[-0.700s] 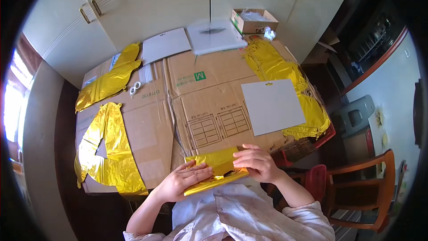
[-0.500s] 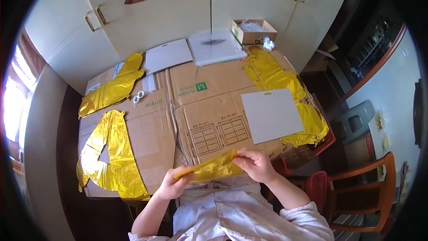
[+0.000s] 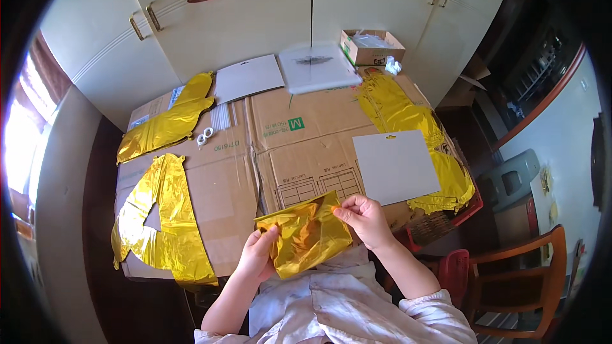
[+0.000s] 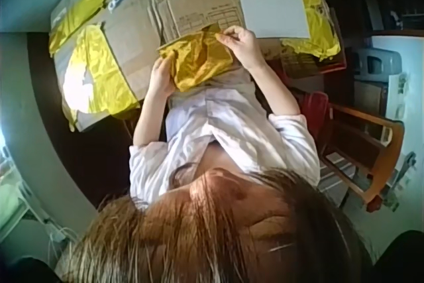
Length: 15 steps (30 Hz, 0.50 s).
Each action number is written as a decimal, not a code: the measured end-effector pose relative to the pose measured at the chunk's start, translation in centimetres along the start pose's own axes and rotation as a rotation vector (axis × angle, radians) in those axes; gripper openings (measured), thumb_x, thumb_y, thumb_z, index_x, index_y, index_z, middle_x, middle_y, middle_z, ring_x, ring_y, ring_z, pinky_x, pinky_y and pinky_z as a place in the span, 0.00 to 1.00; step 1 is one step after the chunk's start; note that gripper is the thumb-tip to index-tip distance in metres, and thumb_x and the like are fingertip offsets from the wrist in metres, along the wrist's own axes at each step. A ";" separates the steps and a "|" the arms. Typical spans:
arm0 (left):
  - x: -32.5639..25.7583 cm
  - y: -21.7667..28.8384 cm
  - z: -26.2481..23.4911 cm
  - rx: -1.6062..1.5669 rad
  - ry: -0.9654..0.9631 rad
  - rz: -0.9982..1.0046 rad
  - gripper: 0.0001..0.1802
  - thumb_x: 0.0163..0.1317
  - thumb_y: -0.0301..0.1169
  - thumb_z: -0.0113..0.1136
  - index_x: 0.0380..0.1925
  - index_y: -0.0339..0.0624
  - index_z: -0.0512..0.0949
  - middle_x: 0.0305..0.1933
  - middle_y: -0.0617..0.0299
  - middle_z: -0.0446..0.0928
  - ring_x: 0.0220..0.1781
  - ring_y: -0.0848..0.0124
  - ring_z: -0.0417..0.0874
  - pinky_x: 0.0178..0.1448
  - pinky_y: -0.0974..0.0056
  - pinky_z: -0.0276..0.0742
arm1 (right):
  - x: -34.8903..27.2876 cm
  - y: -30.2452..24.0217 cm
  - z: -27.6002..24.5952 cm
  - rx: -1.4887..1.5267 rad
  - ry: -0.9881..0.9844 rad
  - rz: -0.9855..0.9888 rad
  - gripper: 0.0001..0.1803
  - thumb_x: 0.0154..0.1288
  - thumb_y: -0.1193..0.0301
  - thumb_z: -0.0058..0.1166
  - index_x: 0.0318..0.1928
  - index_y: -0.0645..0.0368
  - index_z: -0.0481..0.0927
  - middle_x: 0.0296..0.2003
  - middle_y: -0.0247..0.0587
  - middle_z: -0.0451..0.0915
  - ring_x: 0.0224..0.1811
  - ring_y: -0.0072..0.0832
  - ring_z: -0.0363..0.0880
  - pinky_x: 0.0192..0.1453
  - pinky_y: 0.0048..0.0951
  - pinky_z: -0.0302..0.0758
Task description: Fold and prepare large gold foil balloons for packaging at a manual workstation.
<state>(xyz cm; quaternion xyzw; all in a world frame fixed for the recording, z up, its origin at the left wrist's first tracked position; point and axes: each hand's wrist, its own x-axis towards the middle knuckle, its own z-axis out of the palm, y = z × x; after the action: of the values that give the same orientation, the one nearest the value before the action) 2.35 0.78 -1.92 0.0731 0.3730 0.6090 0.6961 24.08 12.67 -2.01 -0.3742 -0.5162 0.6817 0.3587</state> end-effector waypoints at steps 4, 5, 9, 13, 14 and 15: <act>0.4 -0.2 -0.3 -0.113 -0.040 -0.045 0.15 0.70 0.27 0.55 0.54 0.36 0.74 0.55 0.54 0.79 0.57 0.62 0.81 0.61 0.54 0.79 | 0.8 1.4 -0.2 -0.046 0.037 -0.048 0.05 0.66 0.76 0.61 0.36 0.61 0.77 0.29 0.29 0.80 0.30 0.11 0.74 0.35 0.13 0.71; 0.3 -0.5 -0.4 -0.065 -0.072 -0.009 0.14 0.69 0.26 0.55 0.54 0.36 0.74 0.55 0.54 0.79 0.57 0.62 0.81 0.61 0.54 0.79 | 0.9 1.5 -0.2 -0.061 0.044 -0.053 0.05 0.66 0.76 0.61 0.36 0.61 0.77 0.29 0.29 0.80 0.30 0.11 0.74 0.35 0.13 0.71; 0.4 -1.3 -1.1 0.042 -0.101 0.074 0.14 0.69 0.23 0.55 0.53 0.37 0.75 0.55 0.54 0.79 0.56 0.62 0.81 0.60 0.54 0.80 | 1.0 1.7 -0.1 -0.108 0.029 -0.042 0.05 0.67 0.74 0.61 0.39 0.61 0.77 0.30 0.28 0.80 0.31 0.12 0.75 0.37 0.14 0.72; 0.4 -1.0 -1.2 0.037 -0.055 0.105 0.13 0.69 0.22 0.54 0.53 0.37 0.75 0.55 0.54 0.79 0.55 0.62 0.82 0.59 0.55 0.81 | 1.1 -0.4 -1.7 -0.600 0.018 -0.345 0.20 0.64 0.63 0.64 0.51 0.60 0.76 0.45 0.44 0.81 0.47 0.29 0.79 0.51 0.31 0.75; 0.3 -0.8 -1.3 0.021 -0.037 0.115 0.14 0.68 0.23 0.54 0.53 0.37 0.75 0.54 0.54 0.79 0.54 0.62 0.82 0.58 0.54 0.81 | 1.2 -1.4 -2.4 -0.818 0.027 -0.499 0.26 0.62 0.58 0.65 0.55 0.59 0.75 0.51 0.49 0.80 0.54 0.36 0.80 0.57 0.38 0.76; 0.1 -0.5 -1.5 0.006 -0.019 0.126 0.14 0.68 0.23 0.54 0.53 0.37 0.75 0.54 0.54 0.79 0.54 0.61 0.83 0.58 0.54 0.81 | 1.5 -2.3 -3.7 -1.113 -0.003 -0.536 0.35 0.59 0.53 0.66 0.61 0.57 0.70 0.59 0.53 0.72 0.62 0.42 0.71 0.65 0.47 0.67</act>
<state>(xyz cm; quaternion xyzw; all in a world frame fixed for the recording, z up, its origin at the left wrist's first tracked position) 1.87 0.22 -3.30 0.1044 0.3629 0.6499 0.6596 26.84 16.07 -0.71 -0.3616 -0.8711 0.1967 0.2679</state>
